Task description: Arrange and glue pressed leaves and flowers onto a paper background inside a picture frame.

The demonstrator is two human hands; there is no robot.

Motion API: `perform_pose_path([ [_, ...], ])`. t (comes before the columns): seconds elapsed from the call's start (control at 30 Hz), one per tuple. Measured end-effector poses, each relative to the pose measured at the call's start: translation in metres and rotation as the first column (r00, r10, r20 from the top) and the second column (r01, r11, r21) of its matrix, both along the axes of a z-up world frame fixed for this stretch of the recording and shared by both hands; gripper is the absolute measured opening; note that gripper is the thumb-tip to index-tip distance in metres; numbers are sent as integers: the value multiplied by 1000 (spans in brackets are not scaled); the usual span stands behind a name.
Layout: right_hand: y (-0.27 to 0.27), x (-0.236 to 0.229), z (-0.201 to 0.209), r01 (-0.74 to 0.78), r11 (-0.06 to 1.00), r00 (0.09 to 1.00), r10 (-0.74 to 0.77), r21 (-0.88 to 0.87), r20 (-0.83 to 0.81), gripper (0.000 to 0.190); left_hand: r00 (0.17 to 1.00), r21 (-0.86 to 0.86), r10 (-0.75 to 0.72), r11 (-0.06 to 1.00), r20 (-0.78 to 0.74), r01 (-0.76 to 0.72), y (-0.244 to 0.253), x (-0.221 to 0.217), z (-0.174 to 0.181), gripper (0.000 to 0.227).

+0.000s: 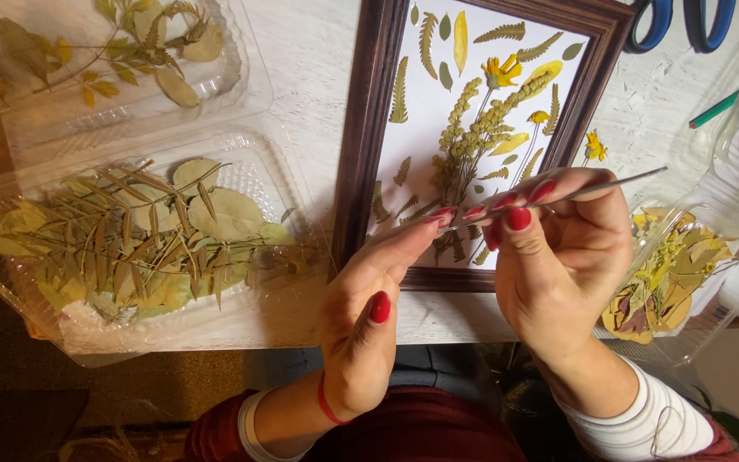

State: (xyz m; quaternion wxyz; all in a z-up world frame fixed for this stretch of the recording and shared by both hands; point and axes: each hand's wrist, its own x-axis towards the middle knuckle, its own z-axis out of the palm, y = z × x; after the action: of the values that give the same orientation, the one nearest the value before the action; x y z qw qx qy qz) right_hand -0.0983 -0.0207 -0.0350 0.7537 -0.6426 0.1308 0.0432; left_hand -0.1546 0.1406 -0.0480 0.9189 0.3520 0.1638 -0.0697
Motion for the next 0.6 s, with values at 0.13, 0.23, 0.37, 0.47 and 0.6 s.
perform_pose_path([
  [0.13, 0, -1, 1, 1, 1000, 1000, -1, 2, -6, 18, 1000, -7, -9, 1000, -16, 9, 0, 1, 1, 65],
  [0.23, -1, -2, 0, -13, 1000, 1000, 13, -7, -2, 18, 999, -42, -3, 999, -43, 2, 0, 3, -1, 66],
  [0.37, -1, -5, 2, -29, 999, 1000, 29, -13, -1, 19, 998, -116, -4, 993, -58, -3, 0, 4, -3, 68],
  [0.47, 0, -4, 3, -41, 999, 999, 41, 3, -2, 20, 996, -133, -7, 991, -83, -4, 0, 6, -4, 73],
  [0.6, -3, 3, 10, -37, 999, 999, 37, 13, -18, 19, 996, -129, -1, 992, -87, -10, 2, 6, -4, 86],
])
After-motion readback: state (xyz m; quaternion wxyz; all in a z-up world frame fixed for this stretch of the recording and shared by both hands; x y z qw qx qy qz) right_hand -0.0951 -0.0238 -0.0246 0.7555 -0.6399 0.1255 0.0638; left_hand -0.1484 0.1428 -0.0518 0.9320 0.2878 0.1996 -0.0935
